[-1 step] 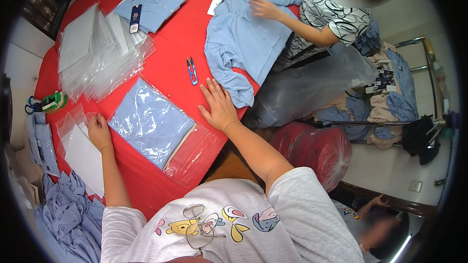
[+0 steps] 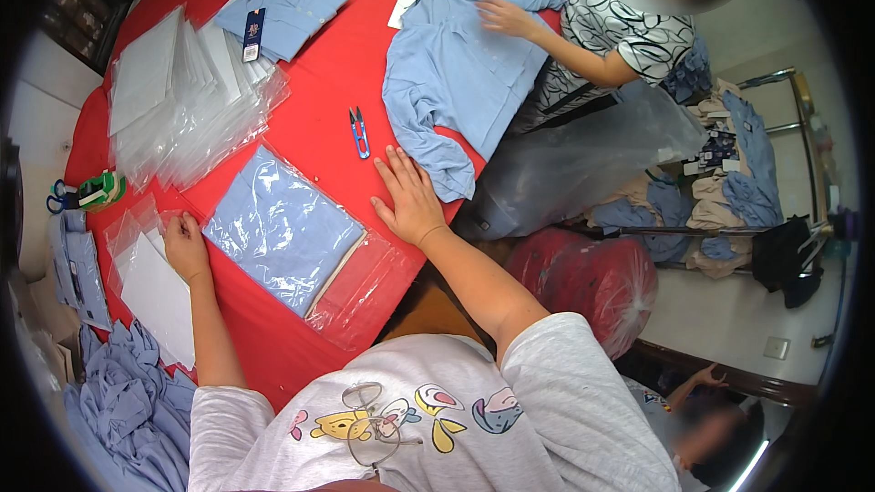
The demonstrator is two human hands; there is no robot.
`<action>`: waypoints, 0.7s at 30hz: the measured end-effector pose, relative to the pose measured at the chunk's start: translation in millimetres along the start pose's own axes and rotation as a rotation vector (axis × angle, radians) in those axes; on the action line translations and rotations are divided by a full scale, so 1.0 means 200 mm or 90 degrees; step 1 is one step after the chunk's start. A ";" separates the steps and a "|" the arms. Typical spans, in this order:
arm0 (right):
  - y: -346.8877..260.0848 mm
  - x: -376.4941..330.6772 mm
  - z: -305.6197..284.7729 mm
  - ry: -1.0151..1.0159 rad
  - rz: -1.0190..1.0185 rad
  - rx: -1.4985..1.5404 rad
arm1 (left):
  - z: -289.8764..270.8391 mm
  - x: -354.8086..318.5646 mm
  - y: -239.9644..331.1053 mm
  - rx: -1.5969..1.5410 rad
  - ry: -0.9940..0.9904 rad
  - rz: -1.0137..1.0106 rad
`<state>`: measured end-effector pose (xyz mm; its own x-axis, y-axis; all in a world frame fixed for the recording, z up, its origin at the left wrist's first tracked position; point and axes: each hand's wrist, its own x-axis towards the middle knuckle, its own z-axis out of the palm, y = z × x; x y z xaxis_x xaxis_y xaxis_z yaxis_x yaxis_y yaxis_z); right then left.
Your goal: The person packages folded shirts into plastic bags, sealing them by hand and placing the finished items into larger bags.
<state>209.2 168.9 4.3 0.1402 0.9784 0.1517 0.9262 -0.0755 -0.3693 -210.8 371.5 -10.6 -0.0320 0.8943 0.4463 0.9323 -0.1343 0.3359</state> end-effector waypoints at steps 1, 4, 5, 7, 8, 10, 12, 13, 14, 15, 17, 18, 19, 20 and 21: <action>0.00 0.00 0.00 -0.001 0.000 -0.001 | 0.00 0.00 0.00 0.003 -0.002 0.001; 0.00 0.00 0.00 -0.001 0.000 -0.004 | 0.00 0.00 -0.01 0.005 -0.007 0.000; 0.00 0.00 0.00 0.001 -0.001 -0.004 | 0.00 0.00 0.00 0.002 -0.009 -0.005; -0.01 0.00 0.00 0.003 -0.003 -0.004 | -0.01 0.00 0.00 0.006 -0.014 -0.007; 0.00 0.00 0.00 0.005 -0.003 -0.004 | -0.01 0.00 0.00 0.011 -0.017 -0.005; -0.01 0.00 0.01 0.009 -0.007 0.009 | -0.02 0.01 -0.01 0.017 0.003 0.012; 0.01 0.00 0.01 0.017 -0.004 0.006 | 0.00 0.01 0.02 -0.013 0.046 0.038; 0.00 -0.01 0.02 0.017 -0.004 0.001 | -0.01 0.00 -0.01 0.005 0.001 0.003; 0.01 -0.01 0.02 0.009 -0.002 0.002 | 0.02 -0.01 -0.02 -0.015 -0.007 0.010; 0.01 -0.01 0.01 0.000 0.002 -0.003 | 0.03 -0.01 -0.03 -0.007 0.013 0.028; 0.01 -0.02 -0.01 -0.003 0.006 -0.003 | 0.01 -0.01 0.01 -0.039 -0.020 -0.005; 0.01 -0.02 -0.01 0.002 0.003 0.008 | 0.00 -0.01 0.00 -0.035 -0.030 0.000; 0.01 -0.02 -0.02 0.007 0.000 0.017 | 0.00 -0.01 0.01 -0.014 -0.038 -0.005; 0.02 -0.02 -0.02 0.008 0.002 0.019 | 0.00 0.00 0.01 0.010 -0.048 -0.004; 0.01 -0.03 -0.01 0.006 0.005 0.025 | 0.00 0.00 0.00 0.016 -0.045 -0.005</action>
<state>211.6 163.0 5.3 0.1504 0.9760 0.1573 0.9107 -0.0748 -0.4063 -210.2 370.8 -10.0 -0.0147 0.9233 0.3839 0.9406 -0.1174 0.3185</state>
